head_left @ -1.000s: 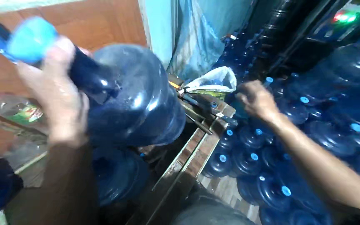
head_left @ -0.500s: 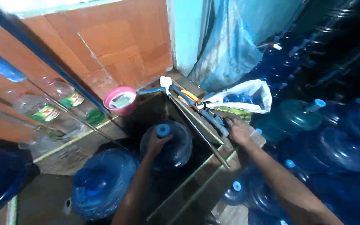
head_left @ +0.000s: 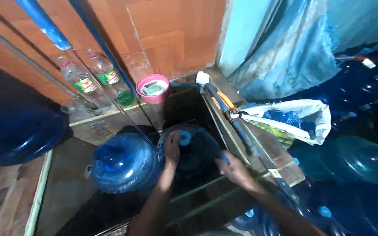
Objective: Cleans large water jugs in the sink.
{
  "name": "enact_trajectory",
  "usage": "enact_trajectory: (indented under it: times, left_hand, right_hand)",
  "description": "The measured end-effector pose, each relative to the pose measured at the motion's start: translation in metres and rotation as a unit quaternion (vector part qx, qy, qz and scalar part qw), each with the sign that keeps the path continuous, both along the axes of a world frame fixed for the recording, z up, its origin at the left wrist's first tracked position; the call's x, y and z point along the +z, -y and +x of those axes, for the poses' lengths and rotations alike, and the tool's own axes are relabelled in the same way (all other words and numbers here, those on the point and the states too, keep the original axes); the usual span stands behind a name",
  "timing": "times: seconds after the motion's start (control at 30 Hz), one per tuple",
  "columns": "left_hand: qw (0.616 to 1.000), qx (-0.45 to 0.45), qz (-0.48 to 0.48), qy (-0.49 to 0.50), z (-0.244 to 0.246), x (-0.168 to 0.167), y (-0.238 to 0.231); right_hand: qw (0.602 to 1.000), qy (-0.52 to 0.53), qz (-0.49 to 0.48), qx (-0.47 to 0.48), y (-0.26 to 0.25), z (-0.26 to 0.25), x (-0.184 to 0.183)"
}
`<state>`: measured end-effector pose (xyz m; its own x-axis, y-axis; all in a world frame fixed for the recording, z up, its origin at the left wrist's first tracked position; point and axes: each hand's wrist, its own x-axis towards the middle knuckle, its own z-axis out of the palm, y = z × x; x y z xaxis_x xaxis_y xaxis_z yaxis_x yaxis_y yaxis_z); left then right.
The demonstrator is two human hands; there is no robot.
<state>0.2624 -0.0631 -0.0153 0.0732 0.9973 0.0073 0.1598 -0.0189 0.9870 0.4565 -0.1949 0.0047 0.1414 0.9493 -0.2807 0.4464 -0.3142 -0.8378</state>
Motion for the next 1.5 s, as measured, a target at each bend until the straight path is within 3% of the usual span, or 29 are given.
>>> enact_trajectory:
  times: [0.07, 0.17, 0.3, 0.43, 0.5, 0.83, 0.93, 1.07, 1.17, 1.33, 1.4, 1.5]
  left_hand:
    - [0.999, 0.012, -0.024, 0.043, 0.002, -0.003, -0.004]
    - [0.995, 0.02, -0.056, 0.085, 0.007, -0.007, -0.007]
    - [0.999, 0.029, -0.042, 0.015, 0.016, 0.004, -0.002]
    - [0.997, 0.015, -0.002, -0.077, 0.017, 0.005, 0.002]
    - [0.998, 0.015, -0.011, -0.06, 0.019, 0.001, 0.008]
    - [0.994, -0.05, -0.083, -0.05, 0.017, 0.002, 0.018]
    - [0.992, -0.102, -0.065, -0.038, 0.019, 0.0, 0.023]
    - [0.989, -0.13, -0.049, 0.055, 0.026, -0.014, 0.018]
    - [0.989, -0.108, -0.059, 0.076, 0.029, -0.004, 0.018]
    - [0.981, -0.041, -0.013, 0.191, 0.016, 0.019, -0.001]
    - [0.973, 0.006, -0.067, 0.222, -0.01, 0.027, -0.028]
    - [0.94, 0.103, -0.179, 0.273, -0.057, 0.029, -0.08]
  right_hand:
    - [0.997, 0.048, -0.033, 0.054, -0.024, -0.019, -0.011]
    - [0.99, 0.126, 0.017, 0.066, -0.049, -0.031, -0.027]
    - [0.981, 0.172, 0.055, 0.072, -0.061, -0.026, -0.037]
    - [0.963, 0.223, -0.066, 0.139, -0.069, -0.021, 0.01]
    - [0.957, 0.224, -0.104, 0.154, -0.065, -0.02, 0.023]
    - [0.957, 0.224, -0.128, 0.133, -0.041, -0.022, 0.054]
    - [0.953, 0.244, -0.133, 0.117, -0.038, -0.017, 0.08]
    - [0.95, 0.306, -0.056, -0.019, -0.022, 0.023, 0.086]
    - [0.923, 0.354, -0.022, -0.149, 0.011, 0.068, 0.056]
    - [0.884, 0.411, -0.163, -0.152, 0.049, 0.097, -0.007]
    - [0.888, 0.413, -0.164, -0.118, 0.043, 0.099, -0.002]
    - [0.904, 0.423, -0.048, -0.037, 0.001, 0.093, 0.04]
